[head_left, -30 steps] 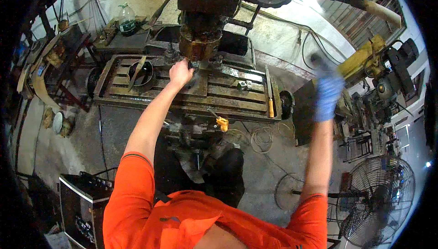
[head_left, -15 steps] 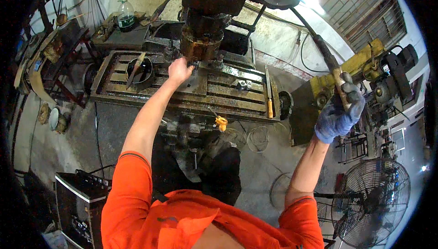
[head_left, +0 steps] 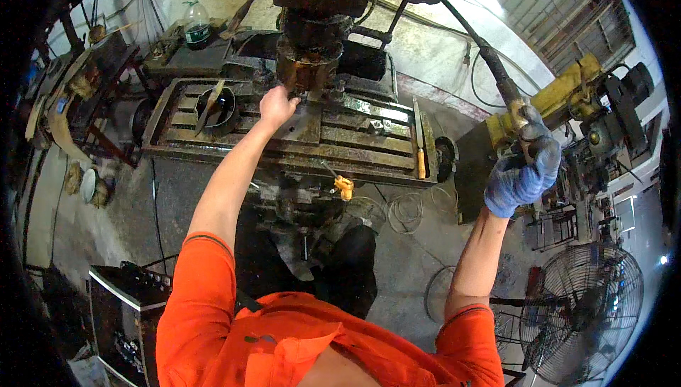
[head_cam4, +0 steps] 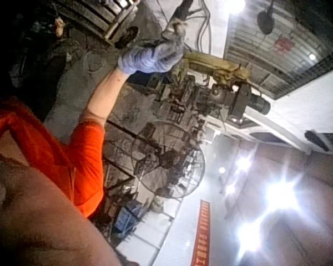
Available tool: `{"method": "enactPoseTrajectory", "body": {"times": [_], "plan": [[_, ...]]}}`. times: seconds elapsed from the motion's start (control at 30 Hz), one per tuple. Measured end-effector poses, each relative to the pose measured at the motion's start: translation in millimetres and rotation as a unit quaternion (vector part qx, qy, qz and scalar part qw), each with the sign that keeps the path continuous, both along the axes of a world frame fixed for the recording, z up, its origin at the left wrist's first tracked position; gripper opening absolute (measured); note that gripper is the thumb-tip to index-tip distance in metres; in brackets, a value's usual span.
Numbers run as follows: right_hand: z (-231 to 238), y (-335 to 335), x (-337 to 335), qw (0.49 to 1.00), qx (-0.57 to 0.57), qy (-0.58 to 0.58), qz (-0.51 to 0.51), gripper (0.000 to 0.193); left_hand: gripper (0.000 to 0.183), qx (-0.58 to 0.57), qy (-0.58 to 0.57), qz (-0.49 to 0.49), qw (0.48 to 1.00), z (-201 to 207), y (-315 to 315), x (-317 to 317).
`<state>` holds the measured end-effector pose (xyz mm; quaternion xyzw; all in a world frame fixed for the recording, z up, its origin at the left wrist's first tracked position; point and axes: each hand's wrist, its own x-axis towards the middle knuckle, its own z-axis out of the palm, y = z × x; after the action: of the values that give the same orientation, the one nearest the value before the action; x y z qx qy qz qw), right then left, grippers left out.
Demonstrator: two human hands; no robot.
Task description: The person picks up small metal components from a bin and places them into a metal plate on a milling machine table, using a screwdriver to position the components.
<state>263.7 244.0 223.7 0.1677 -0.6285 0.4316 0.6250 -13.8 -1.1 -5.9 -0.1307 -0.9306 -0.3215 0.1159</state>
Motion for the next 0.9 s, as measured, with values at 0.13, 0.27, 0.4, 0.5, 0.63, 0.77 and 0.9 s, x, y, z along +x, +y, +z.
{"method": "enactPoseTrajectory", "body": {"times": [0.13, 0.27, 0.4, 0.5, 0.63, 0.77, 0.9], "plan": [[3.5, -10.7, 0.2, 0.997, 0.003, -0.030, -0.073, 0.029, 0.033, -0.004, -0.004, -0.009, 1.000, -0.5, -5.9, 0.2], [4.3, -11.8, 0.1, 0.998, 0.008, -0.012, -0.063, 0.029, 0.030, 0.041, -0.081, -0.053, 0.995, 14.6, -21.3, 9.7], [4.7, -6.5, 8.2, 0.981, 0.042, -0.045, -0.184, 0.027, 0.036, -0.003, 0.117, -0.047, 0.992, 44.9, -85.5, 53.8], [3.0, -12.1, 3.2, 0.984, 0.070, -0.011, -0.163, 0.027, 0.039, -0.022, 0.249, 0.075, 0.965, 56.1, -150.2, 80.4], [8.4, -16.4, 0.0, 0.999, -0.001, 0.003, -0.034, 0.027, 0.048, -0.172, 0.141, 0.065, 0.973, 46.1, -190.8, 84.4], [5.4, -12.3, 5.2, 0.989, -0.012, -0.050, -0.136, 0.026, 0.047, -0.219, 0.115, -0.011, 0.969, 17.4, -219.1, 61.9], [1.6, 0.4, 3.9, 0.987, -0.034, -0.020, -0.158, 0.024, 0.032, 0.052, 0.046, 0.001, 0.998, 21.5, -212.6, 58.0]]}}
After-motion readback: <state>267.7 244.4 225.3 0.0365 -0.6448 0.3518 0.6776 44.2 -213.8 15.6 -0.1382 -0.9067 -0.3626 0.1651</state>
